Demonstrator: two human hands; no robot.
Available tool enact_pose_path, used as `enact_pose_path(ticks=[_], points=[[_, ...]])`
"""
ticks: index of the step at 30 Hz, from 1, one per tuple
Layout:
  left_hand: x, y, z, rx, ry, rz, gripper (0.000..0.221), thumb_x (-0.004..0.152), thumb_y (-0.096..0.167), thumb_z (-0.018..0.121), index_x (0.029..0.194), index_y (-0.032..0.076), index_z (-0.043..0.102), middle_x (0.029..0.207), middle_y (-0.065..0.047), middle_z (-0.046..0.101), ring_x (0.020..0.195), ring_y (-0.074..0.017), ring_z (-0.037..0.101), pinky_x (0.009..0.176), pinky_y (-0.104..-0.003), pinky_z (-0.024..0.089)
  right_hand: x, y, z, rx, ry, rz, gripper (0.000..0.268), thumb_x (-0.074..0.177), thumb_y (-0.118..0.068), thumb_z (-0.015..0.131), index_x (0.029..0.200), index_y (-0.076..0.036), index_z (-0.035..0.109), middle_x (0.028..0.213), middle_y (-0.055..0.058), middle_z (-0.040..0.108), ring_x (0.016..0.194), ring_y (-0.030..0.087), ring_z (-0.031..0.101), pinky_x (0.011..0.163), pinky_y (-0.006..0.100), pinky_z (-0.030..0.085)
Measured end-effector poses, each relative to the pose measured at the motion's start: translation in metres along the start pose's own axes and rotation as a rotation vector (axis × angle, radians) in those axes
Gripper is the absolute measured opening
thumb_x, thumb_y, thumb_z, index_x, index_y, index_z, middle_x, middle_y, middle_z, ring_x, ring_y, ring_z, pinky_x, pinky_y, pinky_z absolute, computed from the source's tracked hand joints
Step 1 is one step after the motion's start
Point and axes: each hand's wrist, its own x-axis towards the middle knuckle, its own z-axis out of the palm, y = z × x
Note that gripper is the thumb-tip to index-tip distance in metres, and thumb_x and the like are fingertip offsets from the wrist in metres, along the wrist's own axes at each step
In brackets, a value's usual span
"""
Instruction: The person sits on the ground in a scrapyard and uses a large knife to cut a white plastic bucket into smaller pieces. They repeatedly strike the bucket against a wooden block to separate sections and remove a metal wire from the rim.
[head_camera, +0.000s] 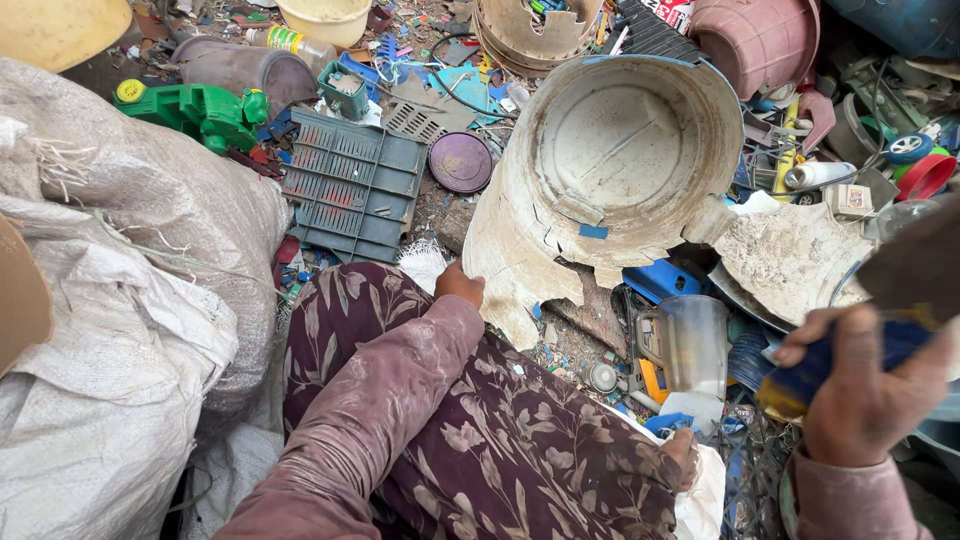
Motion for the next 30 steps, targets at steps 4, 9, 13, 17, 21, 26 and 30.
enact_pose_path(ticks=[4, 9, 13, 17, 21, 26, 30], points=[[0.01, -0.009, 0.007, -0.113, 0.019, -0.075, 0.04, 0.081, 0.01, 0.079, 0.12, 0.009, 0.073, 0.111, -0.017, 0.077, 0.103, -0.0327, 0.075, 0.089, -0.04, 0.058, 0.026, 0.016, 0.019, 0.207, 0.144, -0.151, 0.024, 0.126, -0.021, 0.058, 0.117, 0.0, 0.049, 0.083, 0.012, 0.06, 0.065, 0.02, 0.062, 0.065, 0.034, 0.056], [0.017, -0.016, 0.011, -0.072, 0.012, -0.078, 0.041, 0.08, 0.009, 0.078, 0.121, 0.01, 0.071, 0.109, -0.017, 0.076, 0.102, -0.0336, 0.074, 0.088, -0.041, 0.057, 0.015, 0.092, 0.071, 0.265, 0.144, -0.181, 0.025, 0.116, -0.019, 0.067, 0.123, -0.003, 0.049, 0.075, 0.006, 0.06, 0.055, 0.017, 0.057, 0.053, 0.031, 0.05], [0.034, -0.026, 0.027, 0.013, 0.042, -0.065, 0.036, 0.081, 0.008, 0.075, 0.117, 0.005, 0.072, 0.11, -0.021, 0.075, 0.104, -0.038, 0.071, 0.089, -0.042, 0.056, -0.041, 0.132, 0.047, -0.64, -0.81, 0.773, 0.043, 0.094, -0.034, 0.06, 0.13, -0.011, 0.054, 0.063, 0.008, 0.067, 0.047, 0.017, 0.062, 0.046, 0.036, 0.052], [0.066, -0.034, 0.04, 0.03, 0.041, -0.116, 0.043, 0.075, 0.012, 0.08, 0.114, -0.001, 0.07, 0.111, -0.024, 0.073, 0.108, -0.0393, 0.069, 0.092, -0.041, 0.055, -0.047, 0.149, 0.022, -0.817, -0.691, 0.742, 0.041, 0.095, -0.029, 0.066, 0.13, -0.01, 0.058, 0.061, 0.01, 0.063, 0.045, 0.02, 0.059, 0.046, 0.036, 0.046], [0.027, -0.072, 0.045, 0.022, 0.008, -0.103, 0.041, 0.075, 0.01, 0.076, 0.115, 0.004, 0.072, 0.111, -0.022, 0.074, 0.108, -0.0384, 0.07, 0.093, -0.041, 0.055, -0.078, 0.133, 0.007, -0.647, -0.669, 0.829, 0.038, 0.095, -0.026, 0.066, 0.128, -0.006, 0.06, 0.059, 0.006, 0.058, 0.043, 0.017, 0.052, 0.042, 0.033, 0.041], [0.027, -0.026, 0.014, -0.047, 0.033, -0.055, 0.036, 0.081, 0.011, 0.073, 0.117, 0.01, 0.073, 0.111, -0.018, 0.075, 0.106, -0.037, 0.071, 0.092, -0.042, 0.056, -0.057, 0.111, 0.016, -0.076, -0.545, 1.265, 0.039, 0.094, -0.026, 0.066, 0.127, -0.009, 0.054, 0.061, 0.006, 0.054, 0.041, 0.016, 0.048, 0.037, 0.032, 0.04], [0.021, -0.014, 0.011, 0.041, 0.03, -0.048, 0.034, 0.083, 0.015, 0.076, 0.117, 0.009, 0.073, 0.112, -0.019, 0.075, 0.107, -0.0375, 0.071, 0.091, -0.043, 0.056, -0.075, 0.088, 0.019, 0.373, -0.33, 1.45, 0.038, 0.093, -0.027, 0.065, 0.124, -0.006, 0.056, 0.063, 0.001, 0.052, 0.041, 0.01, 0.047, 0.035, 0.027, 0.041]])
